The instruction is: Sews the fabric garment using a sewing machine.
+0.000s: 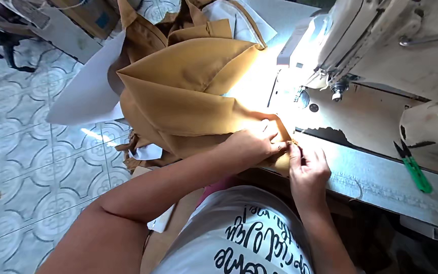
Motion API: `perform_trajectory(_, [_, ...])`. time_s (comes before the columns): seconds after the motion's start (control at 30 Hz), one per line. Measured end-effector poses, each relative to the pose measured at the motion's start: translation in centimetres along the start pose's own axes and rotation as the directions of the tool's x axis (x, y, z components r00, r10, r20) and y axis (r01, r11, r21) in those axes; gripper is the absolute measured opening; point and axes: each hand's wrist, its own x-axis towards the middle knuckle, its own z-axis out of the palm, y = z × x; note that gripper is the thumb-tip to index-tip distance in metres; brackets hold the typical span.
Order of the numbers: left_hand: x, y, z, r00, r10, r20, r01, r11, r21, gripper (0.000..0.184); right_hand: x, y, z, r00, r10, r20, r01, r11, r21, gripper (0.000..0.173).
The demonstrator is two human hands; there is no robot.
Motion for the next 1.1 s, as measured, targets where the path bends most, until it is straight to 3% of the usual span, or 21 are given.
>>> perform_trajectory(0.1, [-0.2,-0.1,-0.2,1.0,0.008,0.024,-0.007,1.0,-0.018,0.031,-0.5,-1.1,0.0,0.991,-0.032,0.131,0.063,0.969,-0.24,0.026])
perform_trajectory(0.2, [-0.6,-1.3,-1.6,0.999,0.048,0.025,-0.044,0.991,-0.125,0.026,-0.6,-1.3,0.5,0.985,-0.057,0.163,0.108,0.941,-0.322,0.027])
perform_trajectory(0.3, [0.2,-1.9,-2.6,0.99,0.083,-0.117,-0.099,0.985,-0.139,0.021,-0.7,-1.4,0.8,0.985,-0.048,0.166,0.104,0.931,-0.349,0.027])
perform_trajectory(0.5, [3.0,-6.0,1.5,0.922,0.269,-0.277,-0.334,0.916,-0.222,0.037,-1.5,-0.6,-0.5,0.967,-0.147,0.208,0.2,0.944,-0.262,0.045])
perform_trajectory(0.7, [4.2,-9.0,2.1,0.896,0.338,-0.289,-0.399,0.898,-0.184,0.045,-1.2,1.5,-1.8,0.93,-0.274,0.243,0.338,0.899,-0.28,0.023])
perform_trajectory(0.83, [4.9,-8.7,2.5,0.901,0.327,-0.285,-0.375,0.917,-0.135,0.045,0.4,3.3,-2.5,0.919,-0.298,0.257,0.376,0.857,-0.351,0.02])
perform_trajectory(0.97, [5.4,-7.7,2.8,0.922,0.24,-0.302,-0.274,0.959,-0.073,0.044,1.7,2.6,-3.1,0.945,-0.209,0.251,0.295,0.875,-0.385,0.018])
perform_trajectory(1.1, [5.0,-6.3,3.0,0.937,0.139,-0.321,-0.175,0.981,-0.084,0.046,2.6,-2.0,-2.9,0.981,-0.129,0.143,0.15,0.978,-0.148,0.021])
